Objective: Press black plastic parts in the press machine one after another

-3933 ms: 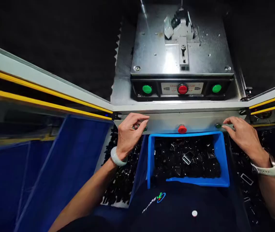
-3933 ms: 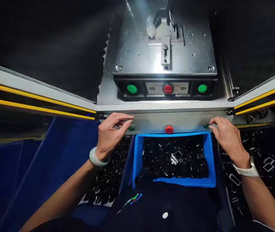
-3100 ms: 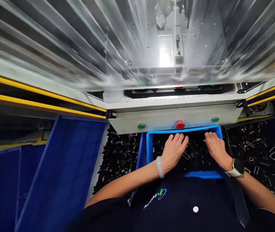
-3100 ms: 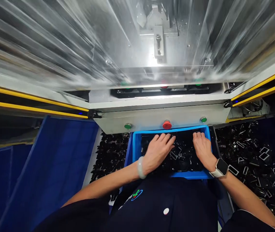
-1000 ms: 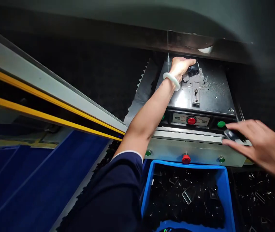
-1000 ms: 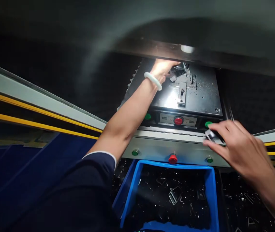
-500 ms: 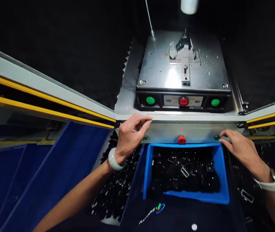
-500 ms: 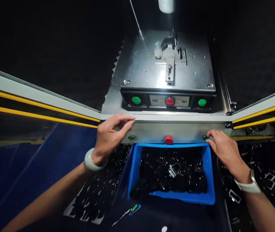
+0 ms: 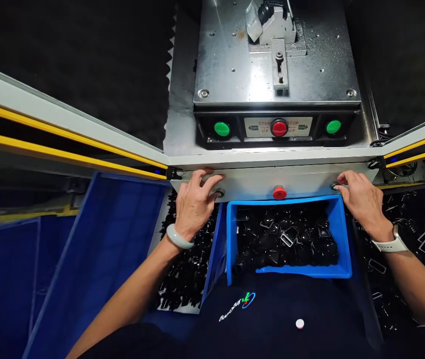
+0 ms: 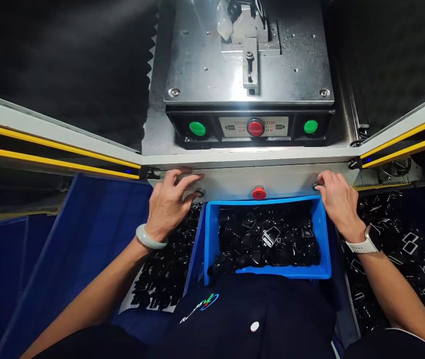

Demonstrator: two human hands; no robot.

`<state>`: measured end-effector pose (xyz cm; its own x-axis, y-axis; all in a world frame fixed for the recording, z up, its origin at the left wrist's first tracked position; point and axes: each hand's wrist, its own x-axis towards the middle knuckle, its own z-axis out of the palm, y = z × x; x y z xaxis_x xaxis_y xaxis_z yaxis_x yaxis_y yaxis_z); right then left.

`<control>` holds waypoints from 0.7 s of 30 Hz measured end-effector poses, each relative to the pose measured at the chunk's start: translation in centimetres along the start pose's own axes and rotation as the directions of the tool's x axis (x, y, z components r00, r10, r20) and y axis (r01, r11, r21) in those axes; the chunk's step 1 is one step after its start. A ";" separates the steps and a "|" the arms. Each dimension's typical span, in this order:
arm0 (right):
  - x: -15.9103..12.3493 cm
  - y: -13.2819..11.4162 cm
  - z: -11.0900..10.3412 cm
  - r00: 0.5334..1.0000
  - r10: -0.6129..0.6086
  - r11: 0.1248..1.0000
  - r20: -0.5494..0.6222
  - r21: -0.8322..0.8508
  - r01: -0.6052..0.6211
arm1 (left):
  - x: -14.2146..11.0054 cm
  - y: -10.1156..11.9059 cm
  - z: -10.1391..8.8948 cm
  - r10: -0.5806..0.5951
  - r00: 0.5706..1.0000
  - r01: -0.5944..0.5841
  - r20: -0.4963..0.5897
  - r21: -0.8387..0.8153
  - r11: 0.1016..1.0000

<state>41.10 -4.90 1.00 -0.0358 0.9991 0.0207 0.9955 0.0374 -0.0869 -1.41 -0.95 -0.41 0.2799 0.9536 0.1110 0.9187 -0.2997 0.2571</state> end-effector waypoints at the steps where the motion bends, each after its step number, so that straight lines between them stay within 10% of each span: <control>1: -0.9 -0.5 0.2 0.999 -0.036 0.999 -0.014 -0.028 0.036 | -0.3 0.9 0.3 0.024 0.999 -0.025 -0.028 -0.010 1.000; 4: -4.1 -2.4 1.6 0.980 -0.162 0.980 0.111 -0.098 0.174 | -1.0 4.8 1.8 0.318 0.948 -0.317 -0.008 -0.110 0.942; 8: -7.7 -4.6 4.4 0.905 -0.119 0.954 0.408 -0.204 0.218 | -1.0 11.2 5.4 0.818 0.539 -0.765 0.203 -0.287 0.576; 12: -8.7 -4.9 5.4 0.890 -0.097 0.955 0.445 -0.209 0.209 | -0.3 14.0 8.7 0.887 0.380 -0.798 0.262 -0.392 0.457; 17: -9.0 -4.0 4.4 0.892 -0.141 0.966 0.429 -0.139 0.220 | -0.2 12.3 8.1 0.835 0.468 -0.598 0.288 -0.593 0.540; 21: -9.0 -3.6 3.2 0.930 -0.194 0.979 0.311 0.124 0.163 | -2.1 10.8 5.5 0.612 0.747 -0.186 0.262 -0.800 0.570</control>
<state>37.56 -13.96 -2.02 -0.2541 0.9277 -0.2736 0.9576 0.2017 -0.2055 9.49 -6.04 -3.17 0.8438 0.5366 -0.0112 0.2488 -0.3726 0.8940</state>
